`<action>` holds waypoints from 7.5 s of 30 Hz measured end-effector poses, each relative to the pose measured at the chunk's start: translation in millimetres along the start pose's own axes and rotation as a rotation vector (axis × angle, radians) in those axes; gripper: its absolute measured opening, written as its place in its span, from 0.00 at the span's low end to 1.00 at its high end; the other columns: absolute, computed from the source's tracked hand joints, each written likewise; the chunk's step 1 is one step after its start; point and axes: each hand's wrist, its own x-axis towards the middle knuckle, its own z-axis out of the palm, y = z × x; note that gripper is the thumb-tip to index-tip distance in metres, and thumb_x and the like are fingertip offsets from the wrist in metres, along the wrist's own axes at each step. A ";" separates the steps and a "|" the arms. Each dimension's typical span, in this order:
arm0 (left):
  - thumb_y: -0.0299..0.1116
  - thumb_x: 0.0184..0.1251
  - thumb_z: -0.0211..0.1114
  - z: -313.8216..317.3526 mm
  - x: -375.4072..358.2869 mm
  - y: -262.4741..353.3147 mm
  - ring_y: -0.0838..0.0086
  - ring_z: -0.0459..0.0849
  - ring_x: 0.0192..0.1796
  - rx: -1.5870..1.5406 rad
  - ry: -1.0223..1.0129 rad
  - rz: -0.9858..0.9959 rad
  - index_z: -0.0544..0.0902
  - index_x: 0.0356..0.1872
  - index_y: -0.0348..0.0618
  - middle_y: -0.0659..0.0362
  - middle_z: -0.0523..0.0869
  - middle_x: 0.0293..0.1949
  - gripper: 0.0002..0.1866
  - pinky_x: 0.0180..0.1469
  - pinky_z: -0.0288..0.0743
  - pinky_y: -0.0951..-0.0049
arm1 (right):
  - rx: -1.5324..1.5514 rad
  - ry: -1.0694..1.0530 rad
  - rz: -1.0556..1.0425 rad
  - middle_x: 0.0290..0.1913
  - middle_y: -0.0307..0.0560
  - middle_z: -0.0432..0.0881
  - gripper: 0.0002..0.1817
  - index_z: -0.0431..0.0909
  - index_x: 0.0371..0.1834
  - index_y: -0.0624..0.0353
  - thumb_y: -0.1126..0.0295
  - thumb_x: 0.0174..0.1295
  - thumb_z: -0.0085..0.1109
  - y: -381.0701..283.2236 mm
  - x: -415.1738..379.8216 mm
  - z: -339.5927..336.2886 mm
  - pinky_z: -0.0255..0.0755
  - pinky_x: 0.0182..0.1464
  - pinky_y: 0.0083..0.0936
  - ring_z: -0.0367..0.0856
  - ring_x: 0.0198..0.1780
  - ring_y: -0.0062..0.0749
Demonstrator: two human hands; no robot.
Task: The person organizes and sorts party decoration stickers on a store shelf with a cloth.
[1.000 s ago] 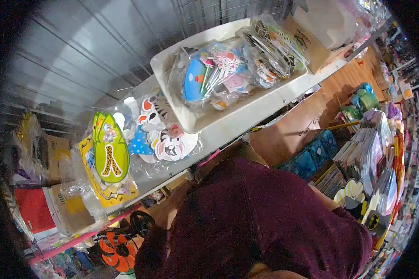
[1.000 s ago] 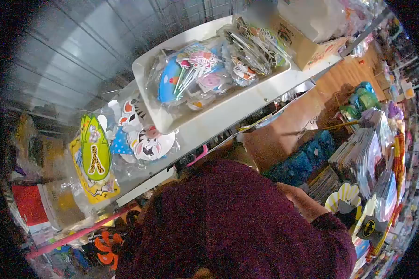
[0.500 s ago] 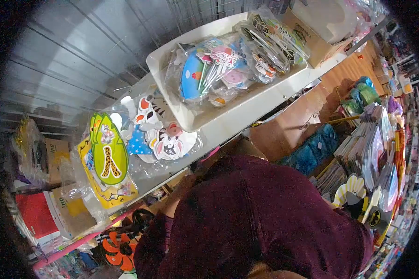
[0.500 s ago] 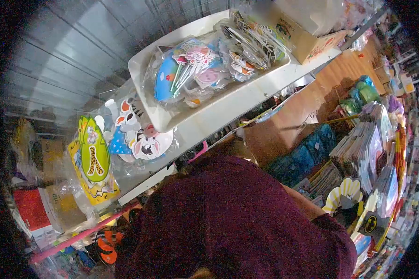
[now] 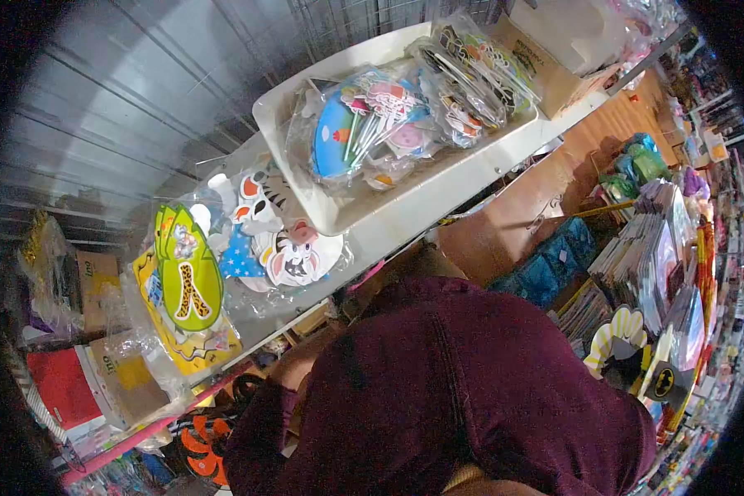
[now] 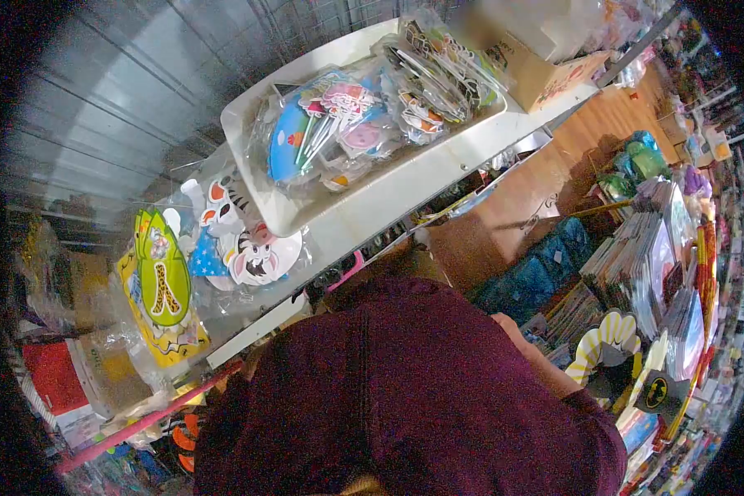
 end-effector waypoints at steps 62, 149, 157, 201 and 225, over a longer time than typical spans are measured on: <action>0.28 0.44 0.68 -138.2 108.7 147.6 0.67 0.81 0.26 -0.463 1.377 0.148 0.61 0.52 0.27 0.45 0.80 0.30 0.33 0.23 0.72 0.72 | 0.477 0.232 -0.545 0.24 0.42 0.78 0.10 0.78 0.27 0.69 0.69 0.53 0.61 -303.1 156.9 -186.3 0.67 0.31 0.17 0.72 0.28 0.18; 0.28 0.53 0.63 -42.6 -12.5 129.4 0.72 0.79 0.28 0.083 1.930 -0.272 0.65 0.49 0.30 0.50 0.78 0.33 0.24 0.30 0.75 0.75 | 0.833 0.799 -0.886 0.36 0.42 0.79 0.11 0.76 0.37 0.67 0.74 0.51 0.61 -348.4 272.3 -166.8 0.68 0.42 0.22 0.76 0.35 0.27; 0.34 0.55 0.62 -122.6 59.8 175.3 0.70 0.81 0.32 -0.491 1.270 0.341 0.72 0.44 0.26 0.48 0.79 0.35 0.21 0.26 0.77 0.74 | 0.322 0.938 -0.900 0.28 0.56 0.78 0.12 0.74 0.34 0.63 0.70 0.48 0.61 -355.7 259.8 -161.1 0.70 0.35 0.30 0.78 0.32 0.49; 0.22 0.53 0.61 -43.1 33.6 147.3 0.76 0.77 0.29 -1.142 1.167 0.512 0.71 0.44 0.36 0.60 0.77 0.33 0.16 0.26 0.73 0.79 | -0.115 0.457 -0.870 0.33 0.54 0.82 0.15 0.76 0.39 0.68 0.72 0.48 0.61 -285.6 238.2 -232.3 0.71 0.39 0.25 0.80 0.35 0.31; 0.29 0.62 0.53 23.5 34.1 189.2 0.79 0.69 0.13 -1.123 1.018 0.389 0.68 0.51 0.38 0.60 0.75 0.18 0.16 0.11 0.61 0.80 | -0.824 0.213 -0.989 0.54 0.59 0.69 0.23 0.69 0.51 0.65 0.59 0.59 0.44 -358.3 248.6 -149.0 0.63 0.56 0.39 0.67 0.57 0.49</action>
